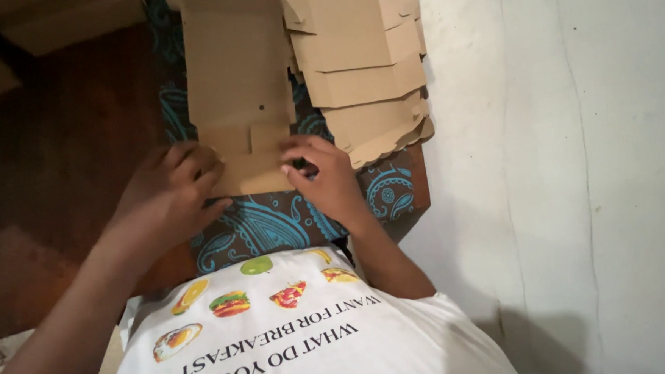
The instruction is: Assembling cardboard boxes by folding flat sheets and tucking in tabs.
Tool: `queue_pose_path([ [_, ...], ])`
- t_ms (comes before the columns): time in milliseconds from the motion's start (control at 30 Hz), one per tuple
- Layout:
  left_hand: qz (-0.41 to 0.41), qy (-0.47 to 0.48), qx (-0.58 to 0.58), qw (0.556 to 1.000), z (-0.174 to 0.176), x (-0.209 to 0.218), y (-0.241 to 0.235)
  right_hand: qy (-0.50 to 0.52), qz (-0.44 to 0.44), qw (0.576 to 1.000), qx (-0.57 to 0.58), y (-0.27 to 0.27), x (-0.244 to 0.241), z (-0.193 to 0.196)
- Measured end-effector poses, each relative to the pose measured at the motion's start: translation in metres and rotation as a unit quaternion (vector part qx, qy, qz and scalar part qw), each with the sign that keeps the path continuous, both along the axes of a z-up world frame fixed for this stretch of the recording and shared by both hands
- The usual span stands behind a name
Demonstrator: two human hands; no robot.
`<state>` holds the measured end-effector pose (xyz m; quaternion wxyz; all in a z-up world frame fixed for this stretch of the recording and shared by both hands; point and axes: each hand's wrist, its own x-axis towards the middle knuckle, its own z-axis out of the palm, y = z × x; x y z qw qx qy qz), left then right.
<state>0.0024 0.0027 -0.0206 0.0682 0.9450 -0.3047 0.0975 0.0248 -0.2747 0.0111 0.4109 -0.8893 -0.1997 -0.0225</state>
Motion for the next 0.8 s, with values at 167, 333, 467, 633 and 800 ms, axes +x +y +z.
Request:
queue_pose_path([
  [167,-0.001,0.057,-0.045,0.997,-0.004,-0.003,0.004,0.014,0.097,0.995,0.017,-0.006,-0.011,0.002],
  [333,-0.004,0.062,-0.047,0.997,0.000,0.003,0.005,-0.205,0.110,0.967,-0.102,-0.001,-0.010,-0.020],
  [467,-0.004,0.074,-0.045,0.996,0.014,0.004,0.007,-0.372,0.140,0.899,-0.182,0.003,-0.003,-0.025],
  [633,0.012,0.054,-0.117,0.992,-0.027,0.009,0.009,-0.404,0.123,0.887,-0.188,0.002,0.008,-0.022],
  [800,0.033,0.001,-0.246,0.969,-0.032,0.009,0.013,-0.352,0.079,0.926,-0.112,0.015,0.007,-0.017],
])
